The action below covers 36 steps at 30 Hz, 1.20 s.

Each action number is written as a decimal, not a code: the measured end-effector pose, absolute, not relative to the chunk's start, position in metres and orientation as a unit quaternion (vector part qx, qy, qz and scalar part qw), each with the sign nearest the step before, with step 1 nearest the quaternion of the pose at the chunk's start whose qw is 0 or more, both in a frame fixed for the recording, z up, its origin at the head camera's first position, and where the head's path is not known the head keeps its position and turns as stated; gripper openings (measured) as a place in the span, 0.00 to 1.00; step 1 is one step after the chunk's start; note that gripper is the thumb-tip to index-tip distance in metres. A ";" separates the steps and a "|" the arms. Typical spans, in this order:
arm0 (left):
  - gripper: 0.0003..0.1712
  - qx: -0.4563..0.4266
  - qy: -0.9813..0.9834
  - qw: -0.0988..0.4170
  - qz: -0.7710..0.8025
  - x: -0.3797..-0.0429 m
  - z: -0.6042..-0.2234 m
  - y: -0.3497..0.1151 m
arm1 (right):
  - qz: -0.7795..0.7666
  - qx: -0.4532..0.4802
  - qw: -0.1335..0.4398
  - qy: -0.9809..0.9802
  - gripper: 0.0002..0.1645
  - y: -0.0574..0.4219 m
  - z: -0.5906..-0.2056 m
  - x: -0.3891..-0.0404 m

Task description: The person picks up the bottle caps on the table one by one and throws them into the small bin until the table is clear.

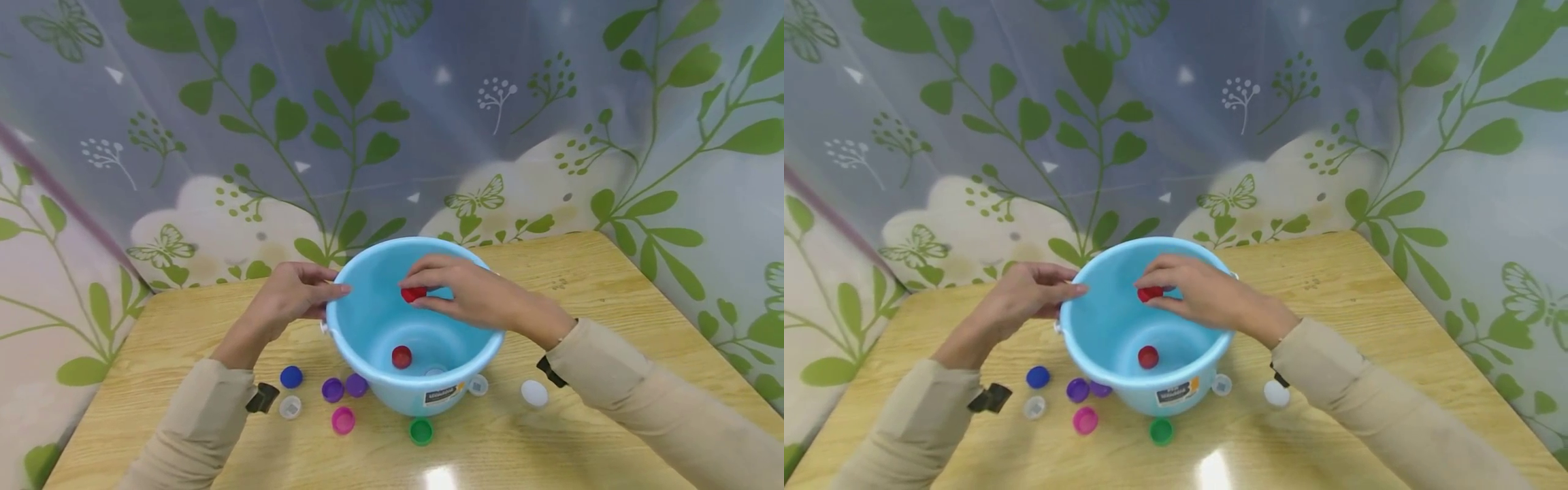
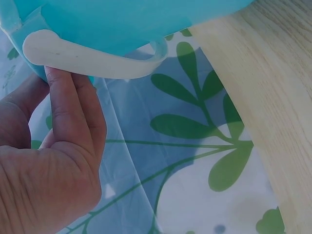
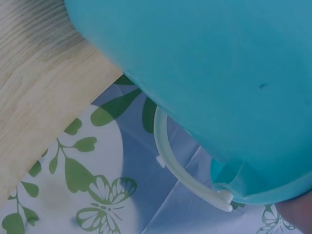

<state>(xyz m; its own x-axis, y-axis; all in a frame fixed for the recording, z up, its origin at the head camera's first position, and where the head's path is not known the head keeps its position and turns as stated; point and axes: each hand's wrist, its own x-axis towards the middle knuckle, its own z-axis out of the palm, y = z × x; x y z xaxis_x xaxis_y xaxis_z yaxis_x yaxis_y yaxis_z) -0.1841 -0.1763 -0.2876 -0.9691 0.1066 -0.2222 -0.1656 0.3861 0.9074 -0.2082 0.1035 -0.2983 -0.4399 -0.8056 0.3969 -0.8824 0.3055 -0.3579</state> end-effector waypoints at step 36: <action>0.21 -0.020 0.816 0.123 0.565 -0.184 -0.289 -0.177 | 0.313 0.456 0.075 -0.830 0.12 0.109 -0.299 -0.208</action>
